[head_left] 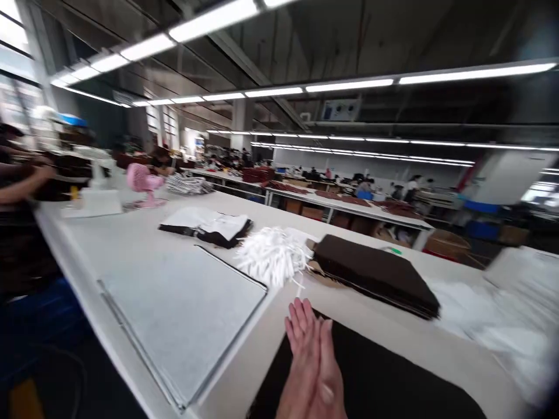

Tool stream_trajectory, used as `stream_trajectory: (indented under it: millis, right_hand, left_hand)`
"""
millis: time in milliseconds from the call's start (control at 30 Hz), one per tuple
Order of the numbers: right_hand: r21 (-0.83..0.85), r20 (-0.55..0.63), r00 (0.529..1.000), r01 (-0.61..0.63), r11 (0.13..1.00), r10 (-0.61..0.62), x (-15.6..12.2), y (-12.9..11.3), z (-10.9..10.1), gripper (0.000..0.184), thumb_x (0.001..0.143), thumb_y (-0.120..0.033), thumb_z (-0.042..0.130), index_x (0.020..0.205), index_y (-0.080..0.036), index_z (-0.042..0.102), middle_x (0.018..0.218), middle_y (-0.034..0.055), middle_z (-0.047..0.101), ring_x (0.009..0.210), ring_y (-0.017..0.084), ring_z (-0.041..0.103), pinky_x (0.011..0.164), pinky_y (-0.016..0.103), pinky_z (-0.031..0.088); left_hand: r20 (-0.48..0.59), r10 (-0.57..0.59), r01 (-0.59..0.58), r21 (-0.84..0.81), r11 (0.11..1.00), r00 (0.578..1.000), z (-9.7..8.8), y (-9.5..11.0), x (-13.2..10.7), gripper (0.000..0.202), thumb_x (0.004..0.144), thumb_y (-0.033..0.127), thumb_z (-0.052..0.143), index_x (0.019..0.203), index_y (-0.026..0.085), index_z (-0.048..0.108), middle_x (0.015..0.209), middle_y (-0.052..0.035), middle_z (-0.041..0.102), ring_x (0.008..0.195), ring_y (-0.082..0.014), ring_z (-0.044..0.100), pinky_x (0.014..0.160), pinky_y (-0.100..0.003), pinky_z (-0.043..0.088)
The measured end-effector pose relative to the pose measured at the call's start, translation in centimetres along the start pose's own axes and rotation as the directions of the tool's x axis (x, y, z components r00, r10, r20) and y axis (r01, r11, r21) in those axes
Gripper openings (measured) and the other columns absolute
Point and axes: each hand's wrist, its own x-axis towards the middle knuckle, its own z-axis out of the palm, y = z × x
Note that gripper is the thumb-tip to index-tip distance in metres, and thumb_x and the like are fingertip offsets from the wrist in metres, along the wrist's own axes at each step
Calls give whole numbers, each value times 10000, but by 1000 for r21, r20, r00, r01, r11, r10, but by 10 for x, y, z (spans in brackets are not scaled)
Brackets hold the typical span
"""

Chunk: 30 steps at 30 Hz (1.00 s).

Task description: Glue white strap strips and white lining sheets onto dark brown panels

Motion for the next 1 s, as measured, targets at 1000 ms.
stream_trajectory:
  millis: [1000]
  right_hand:
    - [289, -300, 953, 44, 956, 47, -132, -20, -69, 617, 1040, -632, 293, 1583, -341, 307, 1654, -5, 315, 1555, 230, 205, 1278, 513, 172]
  left_hand:
    - [534, 273, -261, -100, 960, 800, 67, -15, -119, 715, 1004, 643, 306, 1607, 353, 53, 1705, 44, 35, 1577, -255, 49, 1319, -422, 75]
